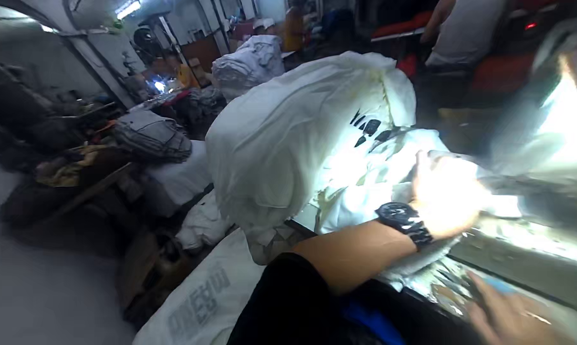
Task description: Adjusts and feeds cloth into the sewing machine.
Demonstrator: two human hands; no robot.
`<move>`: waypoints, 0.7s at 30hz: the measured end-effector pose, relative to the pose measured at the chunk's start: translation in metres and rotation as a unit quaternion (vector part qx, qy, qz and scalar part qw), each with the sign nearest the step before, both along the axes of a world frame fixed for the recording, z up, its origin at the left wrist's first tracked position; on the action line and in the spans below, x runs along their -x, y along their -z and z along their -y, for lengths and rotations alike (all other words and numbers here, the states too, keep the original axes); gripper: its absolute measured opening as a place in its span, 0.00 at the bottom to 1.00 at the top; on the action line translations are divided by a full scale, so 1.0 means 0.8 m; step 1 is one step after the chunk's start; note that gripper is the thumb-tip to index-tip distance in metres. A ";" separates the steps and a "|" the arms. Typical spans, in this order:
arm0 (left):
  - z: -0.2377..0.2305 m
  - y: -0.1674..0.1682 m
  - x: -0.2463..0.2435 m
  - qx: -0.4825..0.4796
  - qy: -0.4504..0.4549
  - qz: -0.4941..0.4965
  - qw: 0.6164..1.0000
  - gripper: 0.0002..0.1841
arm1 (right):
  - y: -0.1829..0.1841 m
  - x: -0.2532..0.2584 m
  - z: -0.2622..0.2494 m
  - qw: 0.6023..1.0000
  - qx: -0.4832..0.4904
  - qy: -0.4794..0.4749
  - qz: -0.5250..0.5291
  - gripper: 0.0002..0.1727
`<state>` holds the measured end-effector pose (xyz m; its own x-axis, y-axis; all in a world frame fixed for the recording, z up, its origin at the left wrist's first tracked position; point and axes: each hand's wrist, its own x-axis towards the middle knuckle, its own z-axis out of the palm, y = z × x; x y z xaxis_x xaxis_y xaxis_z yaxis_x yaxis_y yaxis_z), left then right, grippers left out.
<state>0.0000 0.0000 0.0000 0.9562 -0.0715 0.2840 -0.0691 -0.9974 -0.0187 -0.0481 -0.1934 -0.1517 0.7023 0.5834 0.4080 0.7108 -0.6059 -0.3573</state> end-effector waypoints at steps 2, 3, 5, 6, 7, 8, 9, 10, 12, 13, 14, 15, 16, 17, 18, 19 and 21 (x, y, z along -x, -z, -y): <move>-0.004 0.011 -0.038 -0.018 0.009 0.018 1.000 0.08 | 0.002 0.003 -0.002 1.000 0.003 0.005 0.006 0.24; -0.014 0.020 -0.063 -0.026 0.010 0.031 0.999 0.09 | 0.002 0.003 0.002 1.000 -0.001 -0.002 -0.002 0.22; -0.050 0.031 -0.119 -0.048 -0.034 0.053 0.997 0.12 | 0.004 0.002 0.009 1.000 -0.023 -0.016 -0.006 0.19; -0.068 0.019 -0.128 -0.022 -0.075 0.018 0.997 0.14 | 0.008 0.003 0.012 0.999 -0.048 -0.015 0.014 0.18; -0.084 -0.001 -0.124 0.029 -0.107 -0.038 0.993 0.16 | 0.013 0.003 0.014 0.995 -0.091 -0.002 0.047 0.18; -0.101 -0.019 -0.111 0.083 -0.120 -0.078 0.986 0.18 | 0.019 0.000 0.016 0.986 -0.144 0.022 0.076 0.19; -0.117 -0.032 -0.090 0.151 -0.105 -0.095 0.978 0.19 | 0.020 -0.003 0.019 0.978 -0.189 0.036 0.075 0.24; -0.130 -0.036 -0.059 0.236 -0.065 -0.098 0.965 0.18 | 0.013 -0.001 0.025 0.973 -0.223 0.030 0.059 0.28; -0.140 -0.022 0.016 0.430 0.015 -0.108 0.896 0.17 | -0.023 0.009 0.038 0.968 -0.250 -0.026 -0.012 0.37; -0.140 -0.016 0.051 0.515 0.022 -0.126 0.848 0.14 | -0.040 0.012 0.036 0.968 -0.248 -0.033 -0.021 0.39; -0.138 -0.010 0.080 0.582 0.014 -0.140 0.801 0.09 | -0.053 0.013 0.029 0.970 -0.241 -0.021 -0.001 0.36; -0.136 -0.003 0.097 0.629 0.006 -0.150 0.763 0.04 | -0.066 0.012 0.022 0.975 -0.221 -0.004 0.027 0.32; -0.136 0.005 0.104 0.655 -0.001 -0.156 0.739 0.03 | -0.077 0.008 0.013 0.978 -0.201 0.010 0.057 0.27; -0.135 0.007 0.106 0.667 -0.009 -0.160 0.728 0.03 | -0.087 0.005 0.003 0.980 -0.172 0.028 0.099 0.24; -0.132 0.008 0.105 0.674 -0.012 -0.156 0.722 0.03 | -0.097 0.002 -0.006 0.979 -0.138 0.044 0.144 0.22; -0.129 0.009 0.102 0.678 -0.010 -0.149 0.720 0.03 | -0.106 -0.002 -0.016 0.976 -0.102 0.059 0.183 0.23; -0.127 0.015 0.099 0.674 0.017 -0.148 0.724 0.03 | -0.122 -0.012 -0.037 0.969 -0.041 0.085 0.227 0.22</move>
<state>-0.0794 0.1019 -0.0117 0.9935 0.0555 -0.0993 0.1041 -0.0933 0.9902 -0.0388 -0.1636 -0.0544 0.5228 0.4277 0.7374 0.6980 -0.7114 -0.0822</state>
